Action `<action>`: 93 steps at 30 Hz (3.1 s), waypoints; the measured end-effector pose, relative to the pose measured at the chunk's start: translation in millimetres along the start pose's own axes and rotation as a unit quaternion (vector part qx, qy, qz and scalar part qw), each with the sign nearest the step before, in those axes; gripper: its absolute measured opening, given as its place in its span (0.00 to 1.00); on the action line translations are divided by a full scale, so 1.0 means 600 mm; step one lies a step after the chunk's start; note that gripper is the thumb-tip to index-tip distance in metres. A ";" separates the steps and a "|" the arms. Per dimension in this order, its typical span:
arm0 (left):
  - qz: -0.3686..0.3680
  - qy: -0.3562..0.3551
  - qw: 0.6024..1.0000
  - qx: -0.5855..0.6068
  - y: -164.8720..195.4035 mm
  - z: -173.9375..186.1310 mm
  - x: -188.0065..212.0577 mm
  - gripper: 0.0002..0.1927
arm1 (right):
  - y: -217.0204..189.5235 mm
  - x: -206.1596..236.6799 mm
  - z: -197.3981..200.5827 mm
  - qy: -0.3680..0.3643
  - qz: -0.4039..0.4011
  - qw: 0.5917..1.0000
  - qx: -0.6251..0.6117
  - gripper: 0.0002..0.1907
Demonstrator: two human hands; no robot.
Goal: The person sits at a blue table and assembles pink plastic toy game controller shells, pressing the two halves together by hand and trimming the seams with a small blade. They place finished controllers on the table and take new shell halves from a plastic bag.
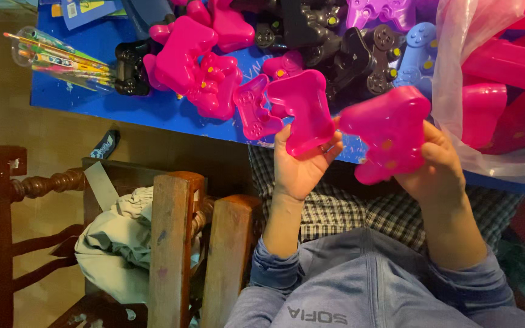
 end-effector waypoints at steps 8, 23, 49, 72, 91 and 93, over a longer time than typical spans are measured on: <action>-0.037 0.088 0.989 -0.115 0.007 -0.004 0.018 0.31 | 0.015 -0.021 0.060 0.119 -0.027 0.970 0.213 0.17; -0.038 0.118 0.983 -0.135 0.008 -0.009 0.023 0.30 | 0.001 -0.022 0.054 0.073 -0.012 0.980 0.185 0.20; -0.078 0.179 0.887 -0.419 -0.006 0.023 0.000 0.24 | 0.040 -0.038 0.007 0.127 0.005 0.968 0.218 0.18; -0.194 0.258 0.451 -0.832 0.038 -0.037 0.011 0.19 | 0.057 -0.039 0.003 0.160 -0.016 0.941 0.298 0.18; -0.203 0.239 0.602 -0.734 0.035 -0.021 0.020 0.13 | 0.062 -0.035 -0.022 0.116 0.004 0.933 0.342 0.22; -0.192 0.251 0.623 -0.716 0.030 -0.021 0.019 0.13 | 0.063 -0.033 -0.024 0.119 0.000 0.930 0.346 0.22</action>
Point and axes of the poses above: each hand's wrist, its own x-axis away from the middle knuckle, its own z-axis out of the back of the hand, y = z × x, the point moved 3 cm from there along -x, towards the middle knuckle, and after that the axes turned 8 degrees about -x, right-handed, at the moved point
